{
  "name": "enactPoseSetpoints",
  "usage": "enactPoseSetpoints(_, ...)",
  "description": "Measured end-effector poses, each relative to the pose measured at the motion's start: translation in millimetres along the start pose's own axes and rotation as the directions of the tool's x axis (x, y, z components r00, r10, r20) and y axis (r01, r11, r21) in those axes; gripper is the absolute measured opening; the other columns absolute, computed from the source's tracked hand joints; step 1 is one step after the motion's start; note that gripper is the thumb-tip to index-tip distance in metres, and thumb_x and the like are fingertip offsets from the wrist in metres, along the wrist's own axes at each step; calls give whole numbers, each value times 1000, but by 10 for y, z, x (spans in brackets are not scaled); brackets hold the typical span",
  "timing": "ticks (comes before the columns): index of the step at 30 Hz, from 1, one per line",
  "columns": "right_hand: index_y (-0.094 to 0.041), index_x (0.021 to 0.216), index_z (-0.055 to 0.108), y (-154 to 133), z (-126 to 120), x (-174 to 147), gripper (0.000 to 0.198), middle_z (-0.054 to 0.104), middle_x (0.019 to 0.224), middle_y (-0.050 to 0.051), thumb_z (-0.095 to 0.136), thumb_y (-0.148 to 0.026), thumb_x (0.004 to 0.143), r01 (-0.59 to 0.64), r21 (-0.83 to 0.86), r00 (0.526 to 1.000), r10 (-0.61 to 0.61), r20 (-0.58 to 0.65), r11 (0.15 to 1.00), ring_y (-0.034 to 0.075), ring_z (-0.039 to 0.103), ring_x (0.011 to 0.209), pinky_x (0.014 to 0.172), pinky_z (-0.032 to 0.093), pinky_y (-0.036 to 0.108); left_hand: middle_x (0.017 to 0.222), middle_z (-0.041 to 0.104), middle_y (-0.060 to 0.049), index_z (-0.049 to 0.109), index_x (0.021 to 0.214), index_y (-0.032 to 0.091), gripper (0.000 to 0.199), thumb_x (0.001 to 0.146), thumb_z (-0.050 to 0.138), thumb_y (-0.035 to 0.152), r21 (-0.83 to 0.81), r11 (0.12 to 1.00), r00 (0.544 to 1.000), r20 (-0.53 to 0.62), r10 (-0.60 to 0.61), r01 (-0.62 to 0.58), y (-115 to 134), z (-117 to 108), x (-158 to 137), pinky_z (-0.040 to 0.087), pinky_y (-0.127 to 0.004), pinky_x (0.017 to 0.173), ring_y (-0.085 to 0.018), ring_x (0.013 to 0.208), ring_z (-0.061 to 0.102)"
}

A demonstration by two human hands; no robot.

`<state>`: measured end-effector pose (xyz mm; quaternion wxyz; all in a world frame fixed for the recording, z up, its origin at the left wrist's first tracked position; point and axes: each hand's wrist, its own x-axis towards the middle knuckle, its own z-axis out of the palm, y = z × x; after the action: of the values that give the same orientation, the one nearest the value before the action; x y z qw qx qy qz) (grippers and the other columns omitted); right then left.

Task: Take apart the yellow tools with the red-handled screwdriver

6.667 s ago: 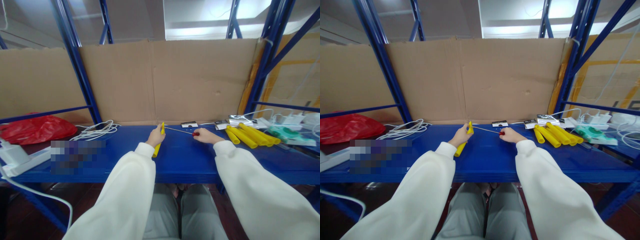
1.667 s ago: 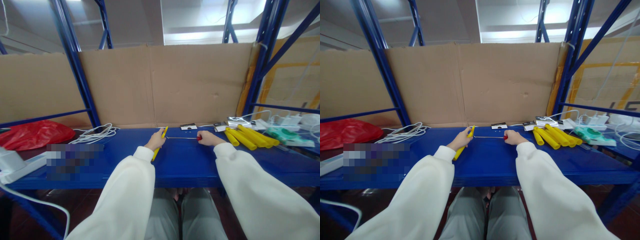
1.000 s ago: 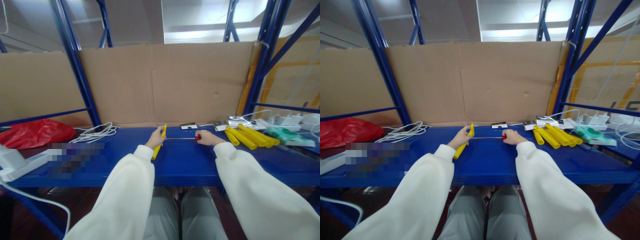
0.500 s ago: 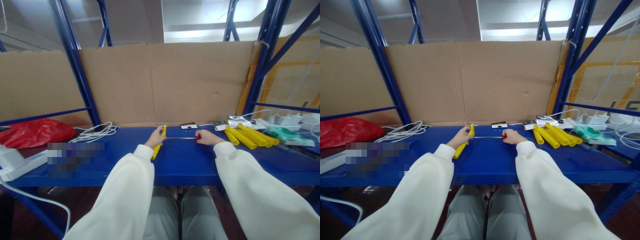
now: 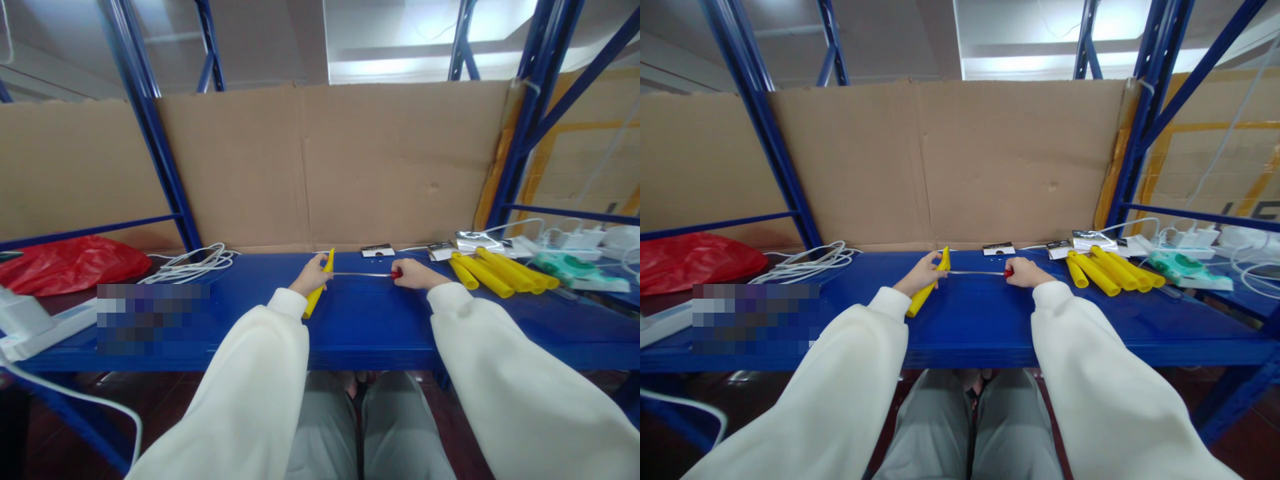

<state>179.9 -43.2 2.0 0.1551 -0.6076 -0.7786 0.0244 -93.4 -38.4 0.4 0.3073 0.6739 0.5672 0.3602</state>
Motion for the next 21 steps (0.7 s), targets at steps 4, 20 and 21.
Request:
enactPoseSetpoints(4, -20, 77, 64, 6, 0, 0, 12, 70, 79, 3, 63, -9, 71, -3, 3, 1000, 2, 8, 1000, 16, 64, 72, 65, 44, 24, 58, 53, 9, 51, 117, 17, 40, 81, 63, 2, 3, 1000, 1000, -8, 1, -1, 16, -2, -13, 39, -17, 43, -10, 39, 52)
enactPoseSetpoints(20, -23, 96, 73, 2, -18, -6, 26, 76, 101, 6, 63, -16, 74, -26, -83, 996, 33, 82, 996, 25, 69, 94, 84, 50, 34, 57, 50, 11, 50, 117, 17, 40, 82, 62, 2, -3, 1000, 1000, -17, 6, -7, 30, 3, -33, 36, -16, 41, -8, 38, 51)
enactPoseSetpoints(21, -23, 98, 74, 3, -17, -7, 27, 76, 102, 6, 63, -16, 74, -27, -65, 995, 33, 93, 998, 24, 69, 94, 84, 50, 34, 57, 50, 11, 50, 117, 18, 39, 82, 62, 3, -7, 1000, 1000, -14, 8, -8, 27, 3, -31, 36, -16, 41, -8, 38, 51)
